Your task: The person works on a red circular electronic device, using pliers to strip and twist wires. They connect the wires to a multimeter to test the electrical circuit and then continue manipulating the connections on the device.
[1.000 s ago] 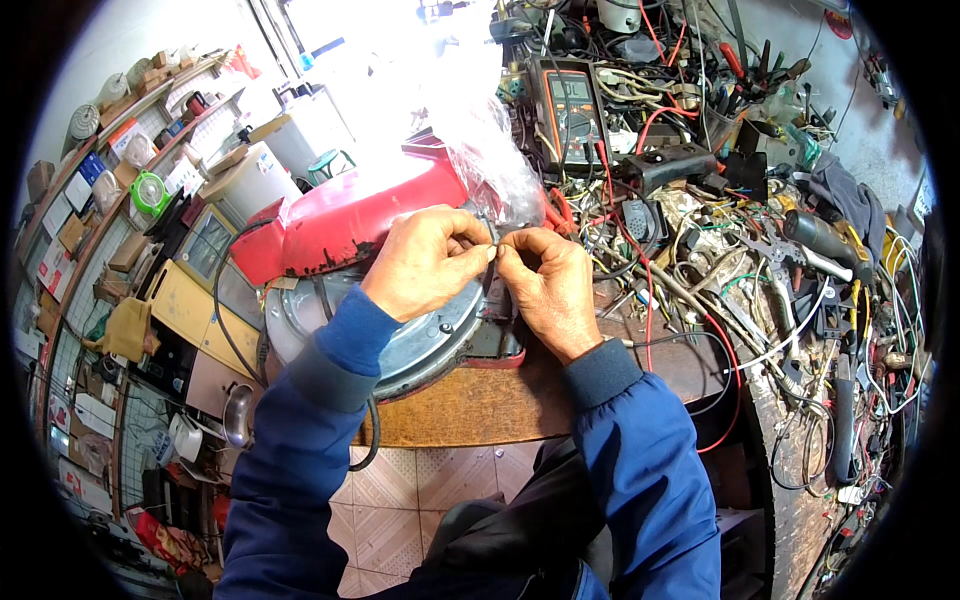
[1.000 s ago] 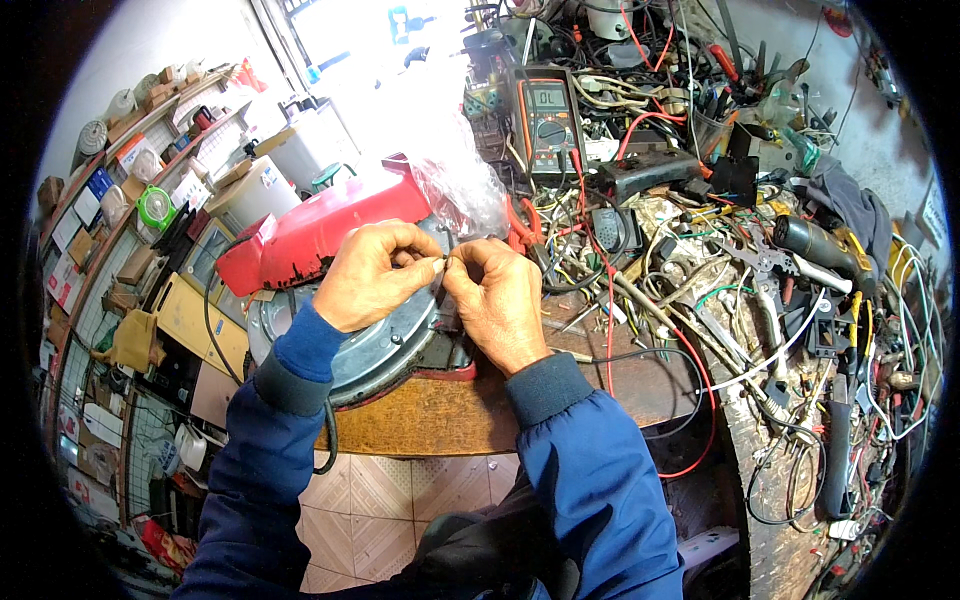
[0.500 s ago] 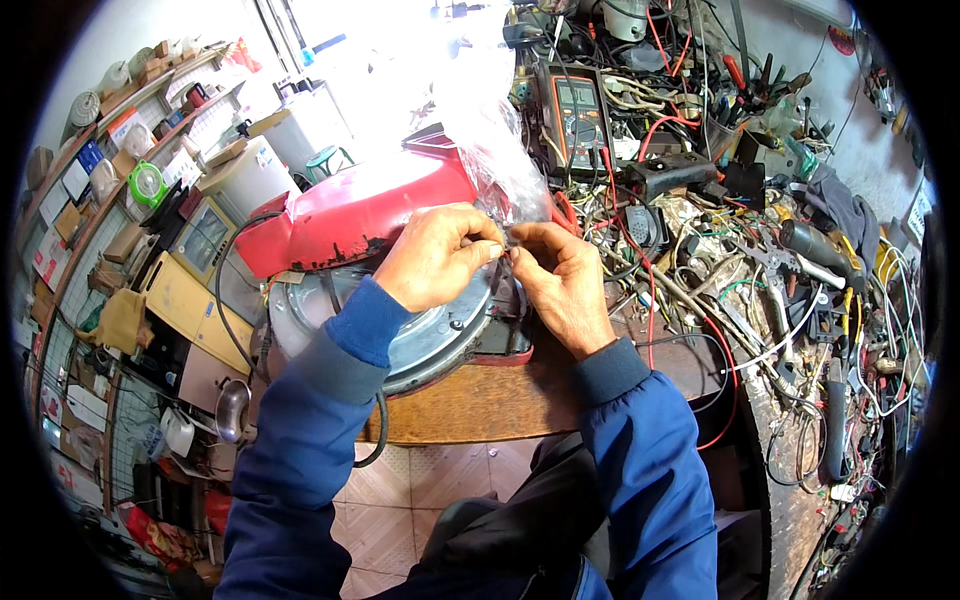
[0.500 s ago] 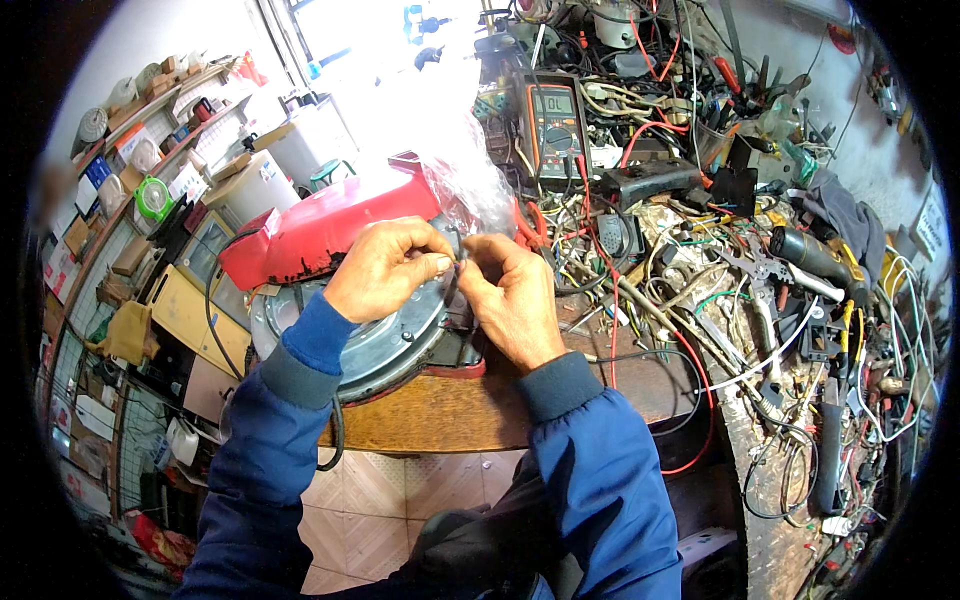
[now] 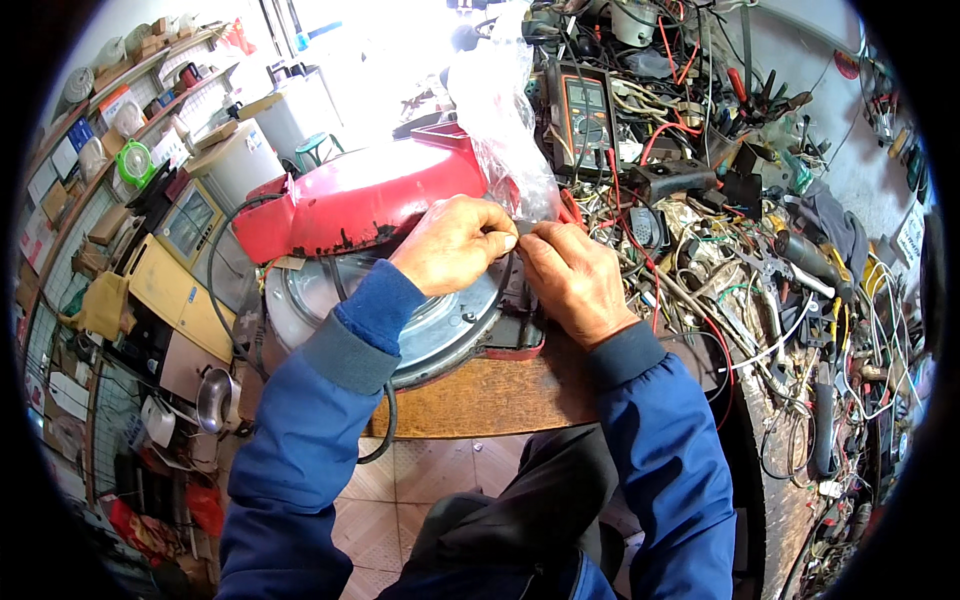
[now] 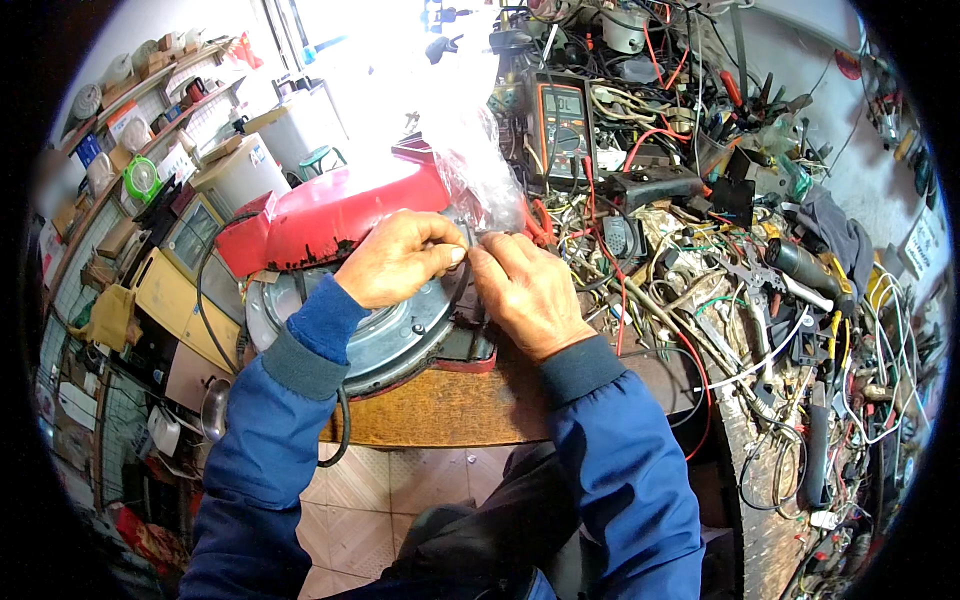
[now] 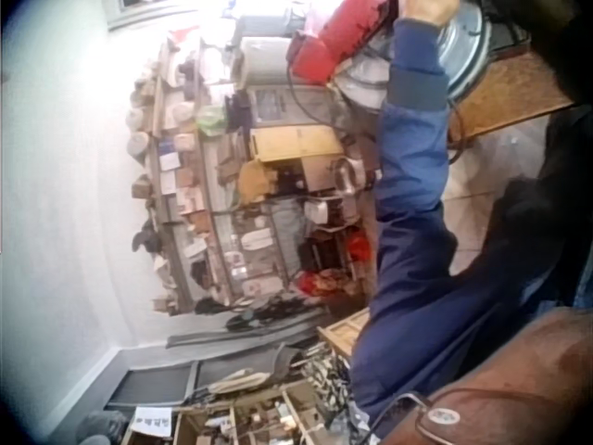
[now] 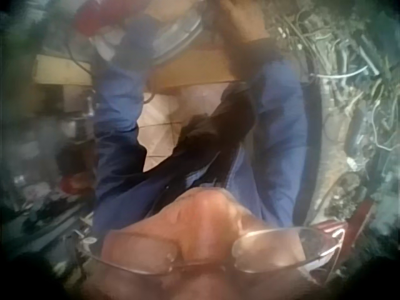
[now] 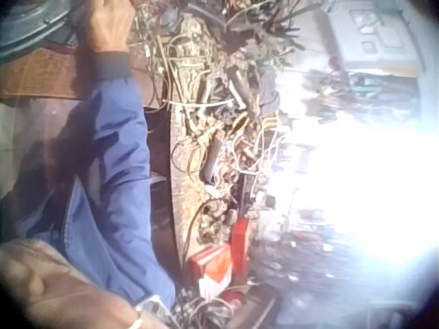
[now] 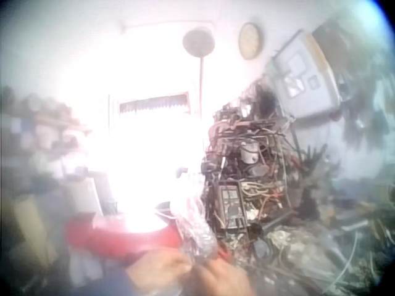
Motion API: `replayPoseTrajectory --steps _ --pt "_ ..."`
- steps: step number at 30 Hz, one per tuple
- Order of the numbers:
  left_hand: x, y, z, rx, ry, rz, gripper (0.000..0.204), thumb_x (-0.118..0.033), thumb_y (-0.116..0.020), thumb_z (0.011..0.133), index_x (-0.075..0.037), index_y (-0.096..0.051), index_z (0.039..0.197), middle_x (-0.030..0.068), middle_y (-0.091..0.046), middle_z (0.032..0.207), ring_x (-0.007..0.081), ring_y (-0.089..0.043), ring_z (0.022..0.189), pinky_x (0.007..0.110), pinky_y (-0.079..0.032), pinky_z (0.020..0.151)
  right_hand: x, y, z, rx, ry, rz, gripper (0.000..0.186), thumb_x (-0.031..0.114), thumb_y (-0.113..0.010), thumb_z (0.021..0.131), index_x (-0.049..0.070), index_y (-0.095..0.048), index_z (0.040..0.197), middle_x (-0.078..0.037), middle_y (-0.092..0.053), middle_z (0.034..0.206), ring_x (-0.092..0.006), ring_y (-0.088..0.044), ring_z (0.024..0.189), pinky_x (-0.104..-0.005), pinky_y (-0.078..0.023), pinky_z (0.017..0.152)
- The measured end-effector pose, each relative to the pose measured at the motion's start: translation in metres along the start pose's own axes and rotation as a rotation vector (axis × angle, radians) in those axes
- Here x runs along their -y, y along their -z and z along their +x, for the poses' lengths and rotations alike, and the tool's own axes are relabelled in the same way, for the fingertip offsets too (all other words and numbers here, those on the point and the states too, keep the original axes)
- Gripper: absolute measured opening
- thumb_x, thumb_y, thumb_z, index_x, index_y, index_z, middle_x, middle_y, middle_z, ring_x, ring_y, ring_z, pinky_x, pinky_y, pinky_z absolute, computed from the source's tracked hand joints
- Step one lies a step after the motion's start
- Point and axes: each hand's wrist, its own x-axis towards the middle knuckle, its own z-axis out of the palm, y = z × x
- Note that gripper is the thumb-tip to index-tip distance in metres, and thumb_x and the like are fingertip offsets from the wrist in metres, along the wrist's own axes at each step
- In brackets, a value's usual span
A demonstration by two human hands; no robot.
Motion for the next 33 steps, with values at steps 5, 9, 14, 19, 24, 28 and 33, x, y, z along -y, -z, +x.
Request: replayPoseTrajectory --steps 5,9,14,19,24,28,33 --pt "-0.003 -0.003 -0.007 -0.161 -0.311 0.255 0.009 -0.003 -0.07 0.088 0.001 -0.07 0.096 0.0148 -0.068 0.086 0.0262 -0.068 0.08 0.036 -0.053 0.074 0.003 0.007 0.008 0.159 -0.113 0.071 0.014 0.008 -0.07 0.083 0.005 -0.067 0.097 -0.011 -0.065 0.092 -0.0322 -0.065 0.075 -0.0431 -0.056 0.066" --pt "-0.003 -0.004 -0.009 -0.205 -0.431 0.304 0.008 -0.006 -0.071 0.088 0.001 -0.069 0.092 0.0172 -0.066 0.086 0.036 -0.068 0.083 0.042 -0.053 0.074 0.006 0.01 0.031 0.346 -1.196 1.058 0.017 0.014 -0.059 0.092 0.003 -0.06 0.079 0.003 -0.043 0.062 -0.011 -0.047 0.054 -0.0327 -0.038 0.048" --pt "-0.007 -0.006 -0.008 -0.224 -0.395 0.296 0.01 -0.008 -0.071 0.088 0.0 -0.069 0.092 0.0187 -0.066 0.087 0.0402 -0.067 0.085 0.047 -0.053 0.075 -0.004 0.023 0.035 0.492 -1.249 0.994 0.016 0.016 -0.061 0.091 0.001 -0.064 0.086 -0.003 -0.053 0.065 -0.0145 -0.048 0.053 -0.0344 -0.037 0.046" --pt "0.003 -0.008 -0.004 -0.256 -0.447 0.313 0.008 -0.008 -0.07 0.087 0.0 -0.069 0.091 0.0204 -0.068 0.087 0.0429 -0.067 0.086 0.049 -0.053 0.075 0.013 0.023 0.02 0.279 -0.369 0.221 0.02 0.005 -0.072 0.083 -0.002 -0.067 0.101 -0.016 -0.066 0.088 -0.0359 -0.067 0.078 -0.0459 -0.054 0.068" --pt "0.004 -0.011 -0.004 -0.273 -0.445 0.289 0.008 -0.007 -0.071 0.086 0.0 -0.07 0.09 0.0203 -0.067 0.087 0.0431 -0.067 0.086 0.049 -0.053 0.075 0.008 0.016 0.014 0.169 0.0 -0.022 0.018 0.004 -0.074 0.083 0.004 -0.067 0.1 -0.012 -0.062 0.088 -0.032 -0.067 0.079 -0.044 -0.055 0.066" --pt "0.007 -0.008 -0.005 -0.278 -0.462 0.313 0.007 -0.006 -0.07 0.086 -0.001 -0.07 0.09 0.0194 -0.066 0.086 0.0429 -0.066 0.085 0.049 -0.053 0.074 0.011 0.011 0.016 0.199 -0.334 0.271 0.005 0.003 -0.069 0.088 0.002 -0.066 0.092 -0.003 -0.059 0.077 -0.0216 -0.061 0.069 -0.0363 -0.05 0.059" --pt "0.002 -0.009 -0.007 -0.288 -0.479 0.303 0.007 -0.006 -0.07 0.087 -0.001 -0.07 0.09 0.0184 -0.064 0.086 0.0421 -0.066 0.084 0.049 -0.053 0.074 -0.007 0.013 0.022 0.344 -1.214 1.24 0.01 0.01 -0.061 0.095 0.004 -0.067 0.09 0.005 -0.057 0.076 -0.0029 -0.043 0.063 -0.022 -0.032 0.056"
